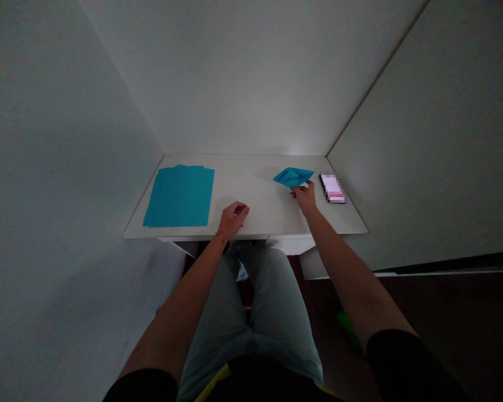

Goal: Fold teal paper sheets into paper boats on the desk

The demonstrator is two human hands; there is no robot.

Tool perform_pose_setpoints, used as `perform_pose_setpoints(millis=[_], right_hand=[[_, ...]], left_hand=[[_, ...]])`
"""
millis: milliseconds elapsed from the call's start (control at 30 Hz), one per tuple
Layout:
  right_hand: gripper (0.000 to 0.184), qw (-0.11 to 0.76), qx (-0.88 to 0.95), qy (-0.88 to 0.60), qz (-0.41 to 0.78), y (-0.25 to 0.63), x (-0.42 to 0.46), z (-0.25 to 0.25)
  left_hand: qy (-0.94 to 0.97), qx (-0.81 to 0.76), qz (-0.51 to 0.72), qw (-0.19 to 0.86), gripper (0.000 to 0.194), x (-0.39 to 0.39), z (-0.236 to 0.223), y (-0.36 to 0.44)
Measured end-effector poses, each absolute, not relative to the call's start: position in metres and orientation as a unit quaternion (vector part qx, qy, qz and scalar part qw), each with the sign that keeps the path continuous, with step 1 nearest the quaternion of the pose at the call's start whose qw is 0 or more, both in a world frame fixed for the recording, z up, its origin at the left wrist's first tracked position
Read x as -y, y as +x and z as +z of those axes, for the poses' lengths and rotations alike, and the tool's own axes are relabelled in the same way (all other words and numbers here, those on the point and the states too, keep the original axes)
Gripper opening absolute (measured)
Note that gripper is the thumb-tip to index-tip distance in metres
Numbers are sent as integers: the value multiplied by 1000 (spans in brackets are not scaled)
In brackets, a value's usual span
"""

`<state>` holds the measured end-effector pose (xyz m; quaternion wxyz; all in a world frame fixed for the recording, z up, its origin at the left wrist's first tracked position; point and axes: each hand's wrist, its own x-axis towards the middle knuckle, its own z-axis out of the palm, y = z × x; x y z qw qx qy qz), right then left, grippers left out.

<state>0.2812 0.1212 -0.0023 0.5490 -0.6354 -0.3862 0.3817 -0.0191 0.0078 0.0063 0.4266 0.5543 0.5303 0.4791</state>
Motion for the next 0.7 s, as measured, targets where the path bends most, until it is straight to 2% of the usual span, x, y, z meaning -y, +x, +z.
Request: perform_pose_setpoints(millis=[167, 267, 367, 467, 567, 700], right_hand=[[74, 544, 388, -680, 301, 294, -146, -4], [79, 508, 385, -731, 243, 304, -155, 0], [61, 461, 457, -740, 173, 303, -144, -1], [41, 426, 527, -716, 170, 289, -123, -2], [33, 382, 555, -718, 175, 266, -98, 0], [23, 262, 683, -663, 160, 238, -69, 5]], left_hand=[[565, -535, 474, 413, 35, -7, 9, -19], [565, -535, 474, 412, 35, -6, 11, -19], [559, -537, 476, 416, 35, -6, 11, -18], [552, -543, 476, 417, 36, -5, 11, -18], [552, -543, 474, 419, 36, -6, 10, -19], [540, -542, 481, 427, 36, -8, 5, -17]])
